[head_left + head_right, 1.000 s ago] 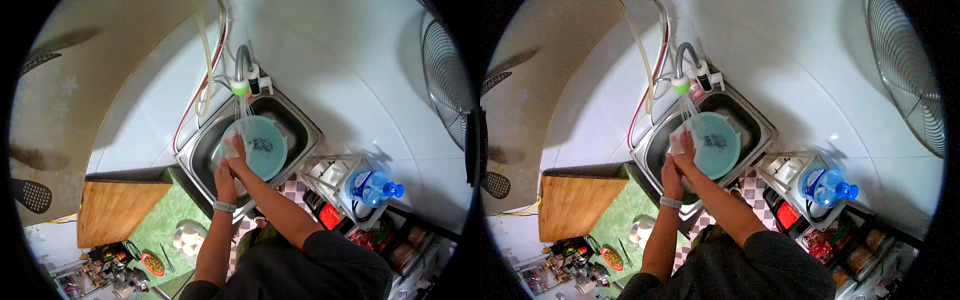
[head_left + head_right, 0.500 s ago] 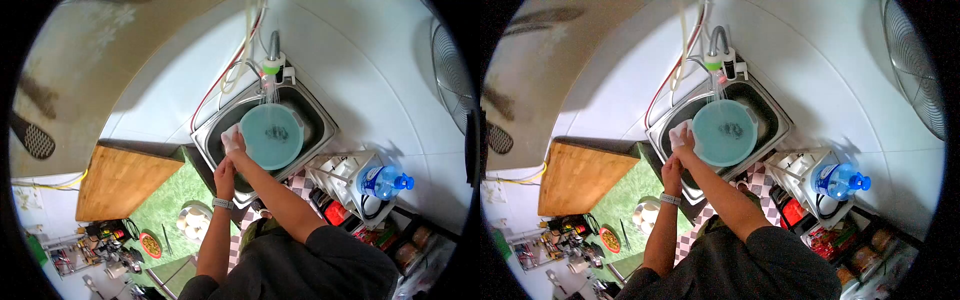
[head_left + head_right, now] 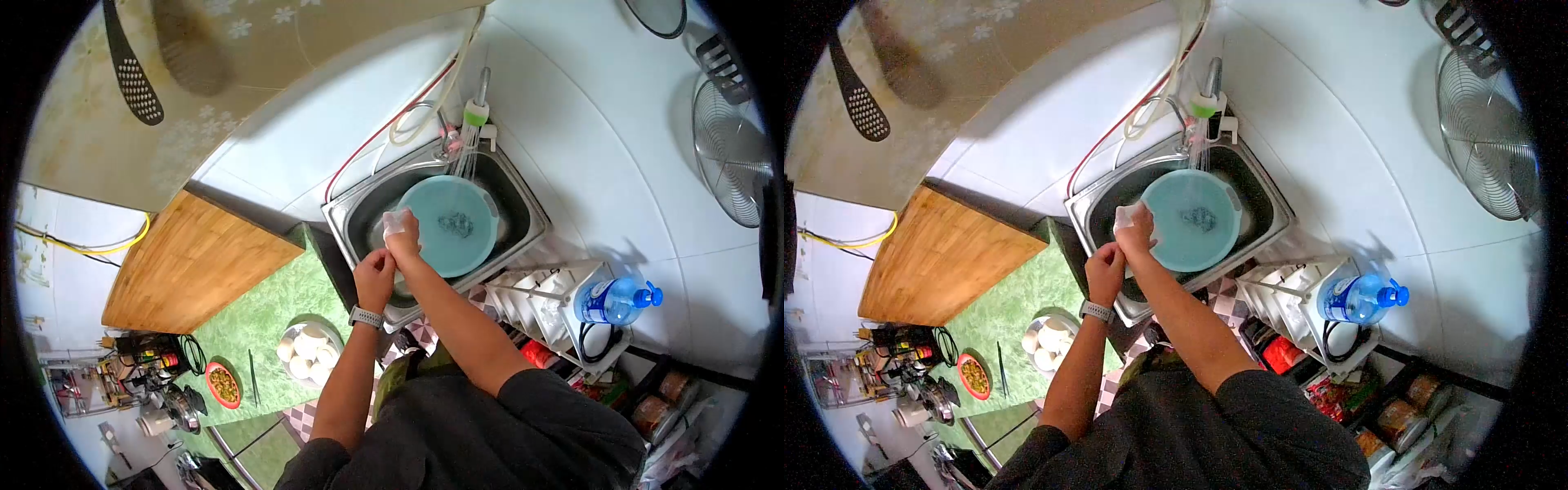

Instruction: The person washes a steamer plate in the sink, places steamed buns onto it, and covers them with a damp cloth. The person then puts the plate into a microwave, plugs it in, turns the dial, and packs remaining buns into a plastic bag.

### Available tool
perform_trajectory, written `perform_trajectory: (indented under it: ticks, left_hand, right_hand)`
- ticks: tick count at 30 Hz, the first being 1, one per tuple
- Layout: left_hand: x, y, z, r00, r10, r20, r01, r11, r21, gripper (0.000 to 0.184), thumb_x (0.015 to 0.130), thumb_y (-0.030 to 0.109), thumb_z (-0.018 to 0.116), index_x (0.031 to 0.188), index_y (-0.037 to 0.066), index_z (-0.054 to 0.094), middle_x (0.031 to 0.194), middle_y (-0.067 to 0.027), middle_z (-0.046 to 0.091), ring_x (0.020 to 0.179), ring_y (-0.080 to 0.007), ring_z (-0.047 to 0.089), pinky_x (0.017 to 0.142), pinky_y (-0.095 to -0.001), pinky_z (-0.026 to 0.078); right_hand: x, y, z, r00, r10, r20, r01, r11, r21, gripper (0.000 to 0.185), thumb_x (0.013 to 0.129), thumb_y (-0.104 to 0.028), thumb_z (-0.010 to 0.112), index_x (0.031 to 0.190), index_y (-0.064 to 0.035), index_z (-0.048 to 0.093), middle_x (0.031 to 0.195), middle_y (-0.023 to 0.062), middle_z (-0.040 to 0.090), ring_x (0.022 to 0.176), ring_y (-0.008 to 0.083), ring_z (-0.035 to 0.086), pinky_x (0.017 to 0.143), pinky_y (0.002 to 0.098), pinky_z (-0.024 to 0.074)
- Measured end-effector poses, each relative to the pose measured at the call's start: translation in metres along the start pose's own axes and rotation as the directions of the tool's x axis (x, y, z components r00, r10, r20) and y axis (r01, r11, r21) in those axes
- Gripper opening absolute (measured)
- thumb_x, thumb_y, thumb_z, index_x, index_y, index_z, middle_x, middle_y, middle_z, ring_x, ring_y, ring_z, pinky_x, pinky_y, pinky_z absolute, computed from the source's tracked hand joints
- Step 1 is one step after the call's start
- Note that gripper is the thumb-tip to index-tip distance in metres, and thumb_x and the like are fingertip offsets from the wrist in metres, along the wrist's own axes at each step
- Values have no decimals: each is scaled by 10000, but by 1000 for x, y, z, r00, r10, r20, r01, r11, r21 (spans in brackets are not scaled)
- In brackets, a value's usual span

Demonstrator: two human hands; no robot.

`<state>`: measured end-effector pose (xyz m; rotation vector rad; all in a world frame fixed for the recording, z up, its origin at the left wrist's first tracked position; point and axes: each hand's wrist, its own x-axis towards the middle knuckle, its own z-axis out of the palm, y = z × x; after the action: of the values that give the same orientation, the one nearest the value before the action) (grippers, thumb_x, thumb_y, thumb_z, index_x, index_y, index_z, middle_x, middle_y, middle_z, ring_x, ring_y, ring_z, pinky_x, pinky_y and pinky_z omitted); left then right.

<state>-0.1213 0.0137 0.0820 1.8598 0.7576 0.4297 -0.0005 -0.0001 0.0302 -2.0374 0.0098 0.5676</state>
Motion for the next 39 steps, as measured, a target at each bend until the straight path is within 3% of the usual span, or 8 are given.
perform_trajectory:
  ticks: [2, 8, 14, 16, 22, 26, 28, 39]
  left_hand:
    - [4, -6, -6, 1000, 19, -13, -18, 999, 41, 249, 991, 206, 605, 968, -18, 712, 771, -18, 692, 703, -64, 590, 635, -264, 479]
    - [21, -20, -31, 996, 4, -92, -13, 995, -101, 226, 997, 170, 544, 956, -27, 649, 789, -78, 689, 718, -106, 619, 665, -271, 497]
    - [34, -1, -55, 997, -69, 27, 73, 967, -246, 214, 991, 185, 555, 927, -9, 618, 758, -19, 593, 708, -75, 525, 638, -259, 450]
    - [37, 2, -58, 984, -42, 173, 87, 960, -266, 194, 945, 186, 644, 895, 3, 602, 753, -18, 592, 689, -66, 509, 616, -250, 435]
    - [52, 6, -64, 989, 36, 145, -46, 997, 62, 258, 876, 221, 762, 830, 26, 599, 660, 37, 549, 584, -65, 464, 531, -267, 388]
    - [67, -16, -71, 929, -215, 301, 236, 971, -36, 260, 952, 272, 685, 994, 16, 666, 821, -8, 647, 732, -86, 575, 641, -259, 453]
    - [68, -9, -66, 872, -386, 302, 479, 801, -359, 283, 958, 270, 657, 1059, 7, 683, 938, -54, 687, 798, -125, 626, 685, -266, 491]
    - [76, -20, -53, 756, -442, 482, 654, 477, -588, 411, 1013, 367, 521, 1219, 22, 609, 1165, -121, 691, 1040, -253, 669, 917, -382, 532]
  right_hand:
    - [-8, -3, 3, 999, 49, -22, -46, 993, 110, 554, 925, -490, 597, 1322, -107, 544, 1368, 171, 548, 1274, 428, 504, 988, 772, 313]
    - [2, 0, 6, 991, 132, -19, -124, 961, 247, 591, 817, -480, 775, 1195, -55, 615, 1284, 206, 539, 1190, 369, 537, 991, 462, 458]
    - [1, -3, -1, 962, -55, -269, 42, 998, -55, 598, 732, -405, 877, 1092, -10, 610, 1109, 203, 636, 1024, 322, 637, 871, 422, 526]
    - [5, -8, -8, 1000, 17, 9, -19, 879, 476, 590, 714, -325, 896, 1078, 15, 580, 1029, 169, 676, 913, 278, 672, 779, 403, 550]
    - [9, -13, -20, 999, -4, -36, 14, 961, 278, 547, 741, -224, 854, 1121, 23, 547, 1009, 153, 678, 860, 240, 681, 697, 389, 555]
    - [30, 22, -15, 996, 84, -32, -68, 935, 349, 509, 737, -280, 866, 1047, 5, 581, 925, 153, 683, 782, 299, 683, 674, 418, 553]
    - [21, 19, -36, 855, 158, 494, -449, 702, 553, 365, 802, -230, 817, 1031, -26, 617, 927, 124, 676, 754, 255, 673, 647, 386, 558]
    - [11, 90, -50, 522, -39, 852, -795, 340, 502, 335, 904, -203, 744, 1188, -91, 606, 1049, 54, 660, 892, 144, 631, 748, 289, 537]
